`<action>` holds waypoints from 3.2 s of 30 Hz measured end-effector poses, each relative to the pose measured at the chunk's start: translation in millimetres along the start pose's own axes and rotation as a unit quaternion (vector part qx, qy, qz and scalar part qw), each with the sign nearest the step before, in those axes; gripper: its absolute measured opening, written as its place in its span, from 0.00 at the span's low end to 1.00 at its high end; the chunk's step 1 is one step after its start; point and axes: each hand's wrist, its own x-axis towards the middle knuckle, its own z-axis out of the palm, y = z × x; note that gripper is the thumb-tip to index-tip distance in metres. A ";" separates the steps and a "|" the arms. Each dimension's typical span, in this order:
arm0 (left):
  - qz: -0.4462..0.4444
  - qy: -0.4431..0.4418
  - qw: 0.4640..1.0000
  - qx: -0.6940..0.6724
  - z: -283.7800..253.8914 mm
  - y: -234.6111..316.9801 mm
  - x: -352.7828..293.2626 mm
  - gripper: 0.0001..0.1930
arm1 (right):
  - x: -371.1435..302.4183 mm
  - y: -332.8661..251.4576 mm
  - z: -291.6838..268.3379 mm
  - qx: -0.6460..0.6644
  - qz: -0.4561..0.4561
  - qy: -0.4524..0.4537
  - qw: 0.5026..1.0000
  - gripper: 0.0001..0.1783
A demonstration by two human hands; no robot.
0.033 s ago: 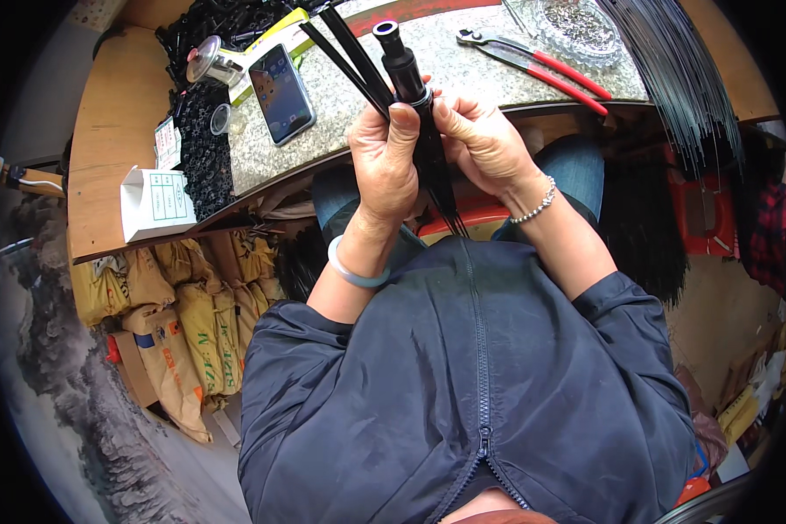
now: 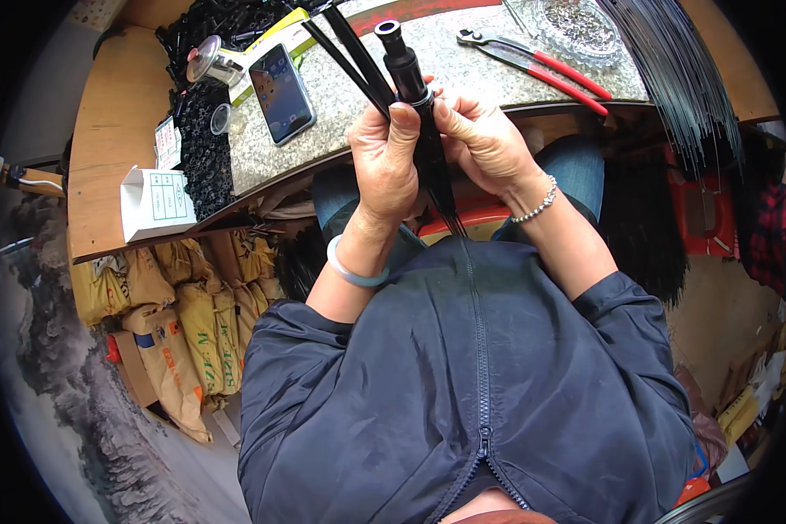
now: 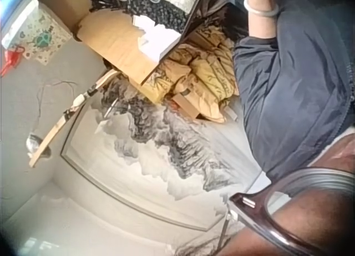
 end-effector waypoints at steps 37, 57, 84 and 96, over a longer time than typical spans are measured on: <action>0.075 0.058 0.988 0.123 20.6 34.1 5.3 0.06 | -28.1 -48.4 84.2 -0.661 -0.471 0.026 0.584 0.14; -0.004 0.025 0.992 0.127 17.6 37.7 2.5 0.11 | -37.4 -51.3 62.2 -0.239 -0.058 0.028 0.969 0.03; 0.002 0.083 0.988 0.131 0.3 46.9 18.1 0.12 | -77.6 -115.5 53.2 -0.859 -0.334 0.005 0.388 0.22; 0.000 0.045 0.982 0.185 -2.2 45.4 17.4 0.14 | -82.8 -113.1 62.3 -0.882 -0.378 -0.026 0.280 0.16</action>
